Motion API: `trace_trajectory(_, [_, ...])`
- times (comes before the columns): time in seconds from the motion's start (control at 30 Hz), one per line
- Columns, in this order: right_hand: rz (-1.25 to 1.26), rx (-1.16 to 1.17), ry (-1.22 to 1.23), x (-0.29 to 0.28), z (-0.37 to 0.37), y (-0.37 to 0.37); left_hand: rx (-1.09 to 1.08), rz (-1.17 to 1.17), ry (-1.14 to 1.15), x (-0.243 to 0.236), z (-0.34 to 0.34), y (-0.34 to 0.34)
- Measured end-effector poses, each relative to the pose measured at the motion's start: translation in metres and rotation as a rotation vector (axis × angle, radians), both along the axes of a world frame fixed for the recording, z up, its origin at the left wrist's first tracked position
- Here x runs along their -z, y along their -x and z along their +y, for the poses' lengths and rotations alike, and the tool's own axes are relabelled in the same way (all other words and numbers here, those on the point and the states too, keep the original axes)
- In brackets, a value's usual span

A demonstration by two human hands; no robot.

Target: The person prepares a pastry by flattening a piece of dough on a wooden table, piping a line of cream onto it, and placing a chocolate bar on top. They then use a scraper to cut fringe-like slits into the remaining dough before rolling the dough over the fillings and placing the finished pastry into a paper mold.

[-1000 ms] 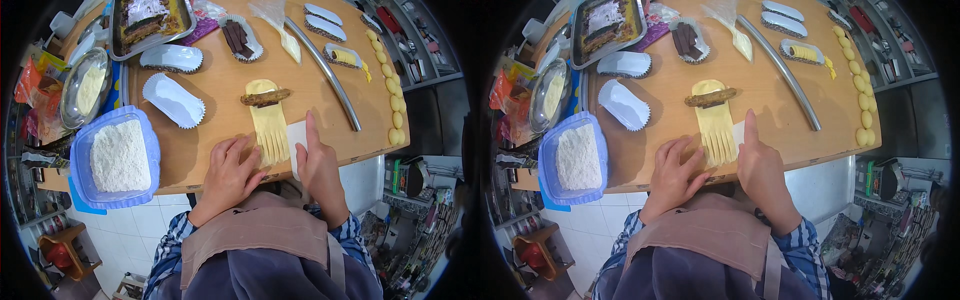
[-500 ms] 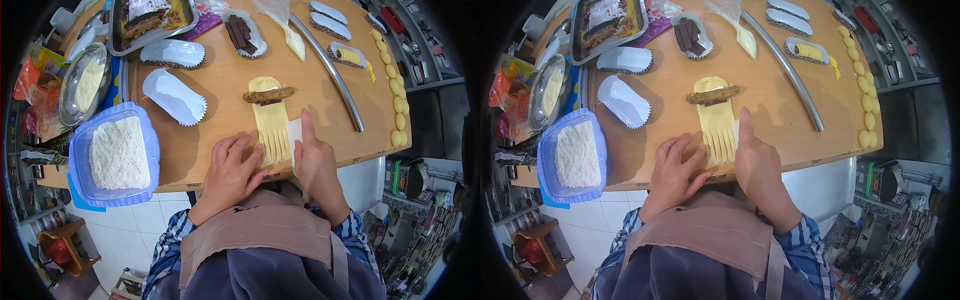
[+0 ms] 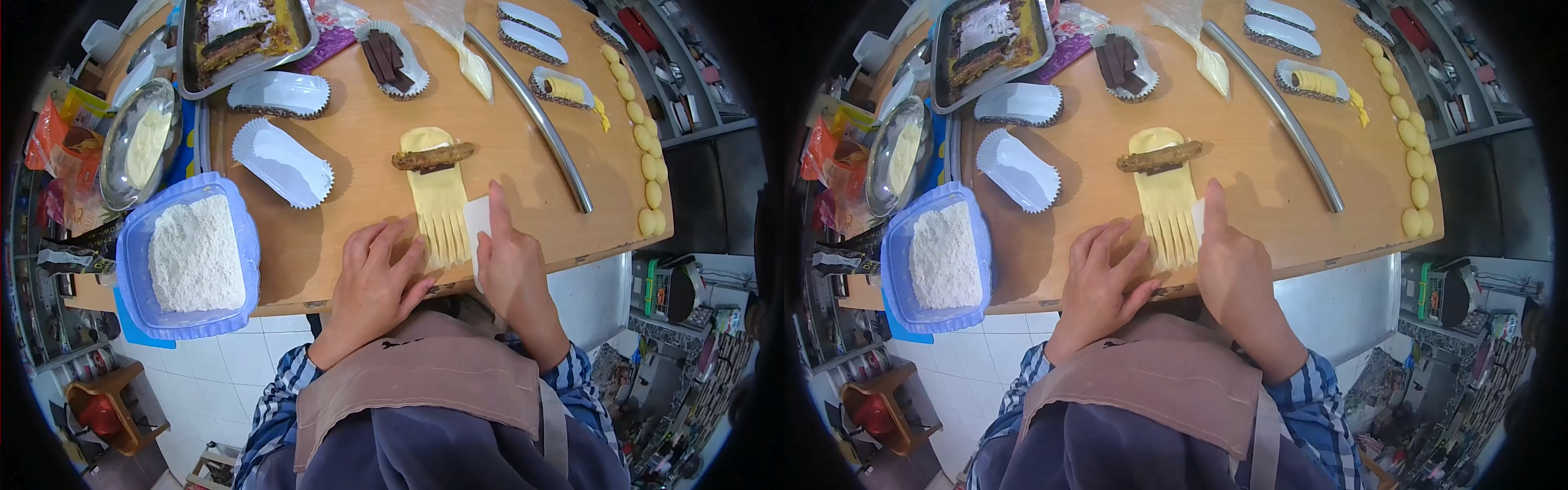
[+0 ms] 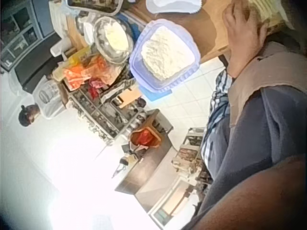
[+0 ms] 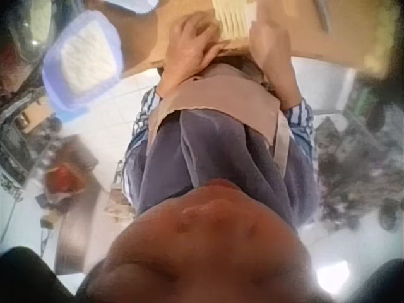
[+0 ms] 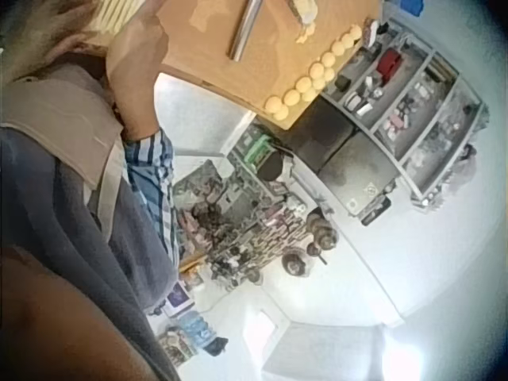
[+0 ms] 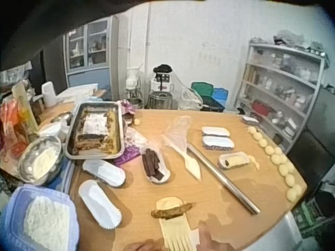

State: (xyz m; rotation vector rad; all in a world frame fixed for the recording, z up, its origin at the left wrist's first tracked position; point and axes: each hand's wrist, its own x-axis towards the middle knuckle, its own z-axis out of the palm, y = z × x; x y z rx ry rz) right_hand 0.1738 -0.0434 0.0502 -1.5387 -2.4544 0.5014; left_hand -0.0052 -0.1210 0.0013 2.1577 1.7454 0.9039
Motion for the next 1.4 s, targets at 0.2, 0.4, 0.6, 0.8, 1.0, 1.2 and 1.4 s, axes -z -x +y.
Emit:
trace_trajectory(0.2, [0.017,0.007,0.070,-0.013,-0.011,-0.012,-0.025,0.020,0.004,-0.002,-0.001,0.001])
trace_trajectory(0.4, [0.089,0.131,0.020,-0.031,-0.004,-0.045,-0.029,-0.001,0.017,-0.001,-0.003,0.003])
trace_trajectory(0.6, [0.361,0.124,-0.022,0.018,0.078,-0.101,-0.024,-0.233,-0.001,-0.014,0.008,0.007])
trace_trajectory(0.8, [-0.252,0.123,-0.246,-0.002,0.097,-0.095,-0.124,-0.220,0.014,-0.046,0.029,0.014])
trace_trajectory(1.0, [0.273,-0.324,-0.269,-0.014,0.132,-0.047,-0.085,-0.240,-0.004,-0.061,0.080,0.025])
trace_trajectory(1.2, [0.320,-0.240,0.380,0.004,0.181,0.017,-0.176,-0.154,0.143,-0.055,0.134,0.034])
trace_trajectory(1.4, [0.304,-0.298,0.486,0.026,0.196,0.033,-0.243,-0.071,0.442,-0.047,0.162,0.036])
